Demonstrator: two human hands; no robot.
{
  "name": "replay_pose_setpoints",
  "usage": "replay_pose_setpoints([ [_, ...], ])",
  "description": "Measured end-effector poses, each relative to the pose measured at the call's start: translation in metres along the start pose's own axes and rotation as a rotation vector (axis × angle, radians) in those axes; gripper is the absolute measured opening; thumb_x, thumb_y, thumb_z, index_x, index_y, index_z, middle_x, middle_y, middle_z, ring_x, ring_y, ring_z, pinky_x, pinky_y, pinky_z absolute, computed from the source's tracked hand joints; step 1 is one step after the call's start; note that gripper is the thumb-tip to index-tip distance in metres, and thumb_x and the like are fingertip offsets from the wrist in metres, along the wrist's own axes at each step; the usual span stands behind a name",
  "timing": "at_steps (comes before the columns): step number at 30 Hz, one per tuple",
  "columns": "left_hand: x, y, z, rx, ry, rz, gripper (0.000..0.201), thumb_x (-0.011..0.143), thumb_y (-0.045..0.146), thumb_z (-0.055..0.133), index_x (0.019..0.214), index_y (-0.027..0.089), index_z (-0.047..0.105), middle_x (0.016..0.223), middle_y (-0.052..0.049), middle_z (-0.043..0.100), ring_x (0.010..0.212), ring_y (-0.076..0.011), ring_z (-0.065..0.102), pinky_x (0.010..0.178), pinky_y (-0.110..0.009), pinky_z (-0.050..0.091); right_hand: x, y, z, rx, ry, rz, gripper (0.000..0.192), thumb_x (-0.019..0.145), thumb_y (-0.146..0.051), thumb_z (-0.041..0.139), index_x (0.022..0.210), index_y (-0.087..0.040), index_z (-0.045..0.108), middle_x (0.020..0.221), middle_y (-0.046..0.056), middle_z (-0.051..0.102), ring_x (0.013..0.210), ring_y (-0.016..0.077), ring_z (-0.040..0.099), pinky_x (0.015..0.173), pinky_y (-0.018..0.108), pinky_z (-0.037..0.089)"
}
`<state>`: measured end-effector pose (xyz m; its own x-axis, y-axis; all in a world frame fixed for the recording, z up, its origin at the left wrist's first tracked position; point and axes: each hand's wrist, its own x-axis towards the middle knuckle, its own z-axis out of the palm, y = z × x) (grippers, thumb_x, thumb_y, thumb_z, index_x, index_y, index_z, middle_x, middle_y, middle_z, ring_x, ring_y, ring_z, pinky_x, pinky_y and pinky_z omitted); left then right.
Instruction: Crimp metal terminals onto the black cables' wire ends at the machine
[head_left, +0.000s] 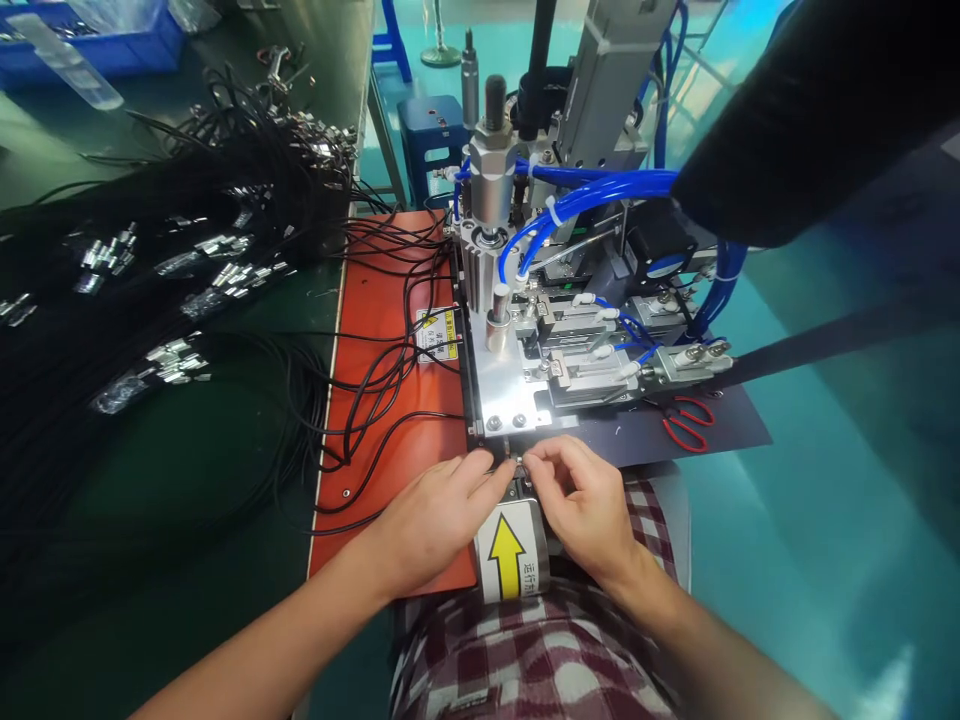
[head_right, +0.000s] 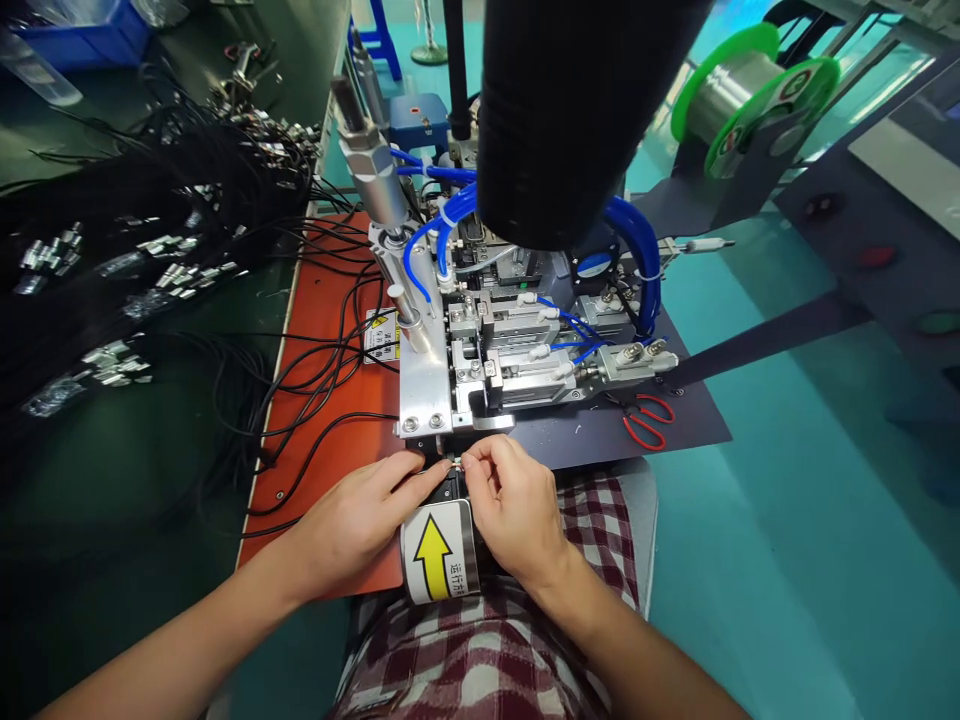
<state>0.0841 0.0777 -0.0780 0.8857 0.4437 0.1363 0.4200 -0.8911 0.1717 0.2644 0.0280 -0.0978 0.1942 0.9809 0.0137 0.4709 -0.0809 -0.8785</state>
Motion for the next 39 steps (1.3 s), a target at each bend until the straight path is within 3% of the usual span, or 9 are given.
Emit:
replay_pose_setpoints([
  [5,0.001,-0.001,-0.002,-0.013,0.036,0.016,0.035,0.092,0.005,0.029,0.121,0.005,0.048,0.086,-0.01,0.06,0.071,-0.0189,0.059,0.06,-0.03,0.054,0.009,-0.003,-0.002,0.395,-0.144,0.402,0.02,0.079,-0.036,0.057,0.068,-0.019,0.056,0.055,-0.003,0.049,0.045,0.0108,0.039,0.042,0.024,0.029],
  [7,0.001,-0.001,-0.003,-0.022,0.051,0.032,0.034,0.093,0.007,0.028,0.119,0.005,0.049,0.087,-0.011,0.061,0.073,-0.019,0.06,0.062,-0.03,0.054,0.013,0.0,-0.001,0.516,-0.193,0.487,0.022,0.075,-0.037,0.06,0.065,-0.019,0.054,0.05,-0.006,0.043,0.041,0.0085,0.034,0.039,0.022,0.025],
  [16,0.005,0.0,-0.006,-0.055,0.038,-0.005,0.033,0.093,0.007,0.028,0.113,0.006,0.054,0.087,-0.011,0.061,0.074,-0.0178,0.061,0.064,-0.029,0.056,0.0,0.004,-0.003,0.607,-0.167,0.504,0.033,0.074,-0.05,0.063,0.07,-0.018,0.059,0.055,-0.004,0.049,0.042,0.0082,0.037,0.04,0.022,0.028],
  [20,0.004,0.001,-0.004,-0.078,0.049,-0.008,0.033,0.093,0.008,0.029,0.114,0.004,0.054,0.089,-0.013,0.061,0.077,-0.0202,0.061,0.065,-0.031,0.056,-0.01,-0.001,0.0,0.485,-0.14,0.504,0.03,0.074,-0.046,0.064,0.071,-0.017,0.06,0.055,-0.003,0.049,0.044,0.0095,0.038,0.042,0.024,0.03],
  [22,0.004,0.0,-0.003,-0.091,0.049,-0.01,0.032,0.093,0.008,0.03,0.115,0.003,0.053,0.089,-0.013,0.06,0.078,-0.021,0.061,0.065,-0.032,0.056,-0.013,-0.002,0.0,0.33,-0.099,0.385,0.025,0.079,-0.042,0.06,0.073,-0.018,0.06,0.059,-0.001,0.052,0.048,0.0118,0.042,0.045,0.025,0.033],
  [26,0.003,0.0,-0.003,-0.117,0.045,-0.01,0.031,0.093,0.008,0.032,0.115,0.003,0.053,0.09,-0.013,0.06,0.078,-0.0215,0.061,0.065,-0.033,0.056,-0.012,-0.006,-0.006,-0.107,-0.057,0.005,0.018,0.09,-0.028,0.047,0.08,-0.02,0.058,0.072,0.004,0.058,0.062,0.0172,0.052,0.06,0.03,0.038],
  [29,0.002,0.0,-0.002,-0.125,0.034,-0.018,0.031,0.093,0.009,0.032,0.116,0.004,0.052,0.09,-0.012,0.06,0.078,-0.0204,0.06,0.065,-0.032,0.055,-0.006,-0.008,-0.011,-0.24,-0.093,-0.101,0.016,0.09,-0.024,0.045,0.08,-0.02,0.056,0.075,0.005,0.059,0.067,0.0186,0.053,0.065,0.031,0.038],
  [36,0.003,0.002,-0.004,-0.025,0.067,-0.025,0.033,0.094,0.01,0.028,0.113,0.007,0.055,0.088,-0.011,0.059,0.074,-0.0189,0.058,0.061,-0.03,0.053,0.001,0.006,-0.006,0.378,-0.244,0.334,0.021,0.089,-0.038,0.048,0.075,-0.022,0.049,0.057,-0.006,0.044,0.044,0.0112,0.041,0.043,0.024,0.032],
  [39,0.002,0.005,-0.006,0.046,0.089,-0.072,0.031,0.094,0.01,0.032,0.113,0.01,0.056,0.09,-0.011,0.057,0.075,-0.0202,0.055,0.062,-0.032,0.05,0.002,0.006,-0.006,0.527,-0.241,0.397,0.027,0.084,-0.045,0.054,0.077,-0.02,0.052,0.06,-0.006,0.047,0.042,0.0085,0.041,0.043,0.023,0.032],
])
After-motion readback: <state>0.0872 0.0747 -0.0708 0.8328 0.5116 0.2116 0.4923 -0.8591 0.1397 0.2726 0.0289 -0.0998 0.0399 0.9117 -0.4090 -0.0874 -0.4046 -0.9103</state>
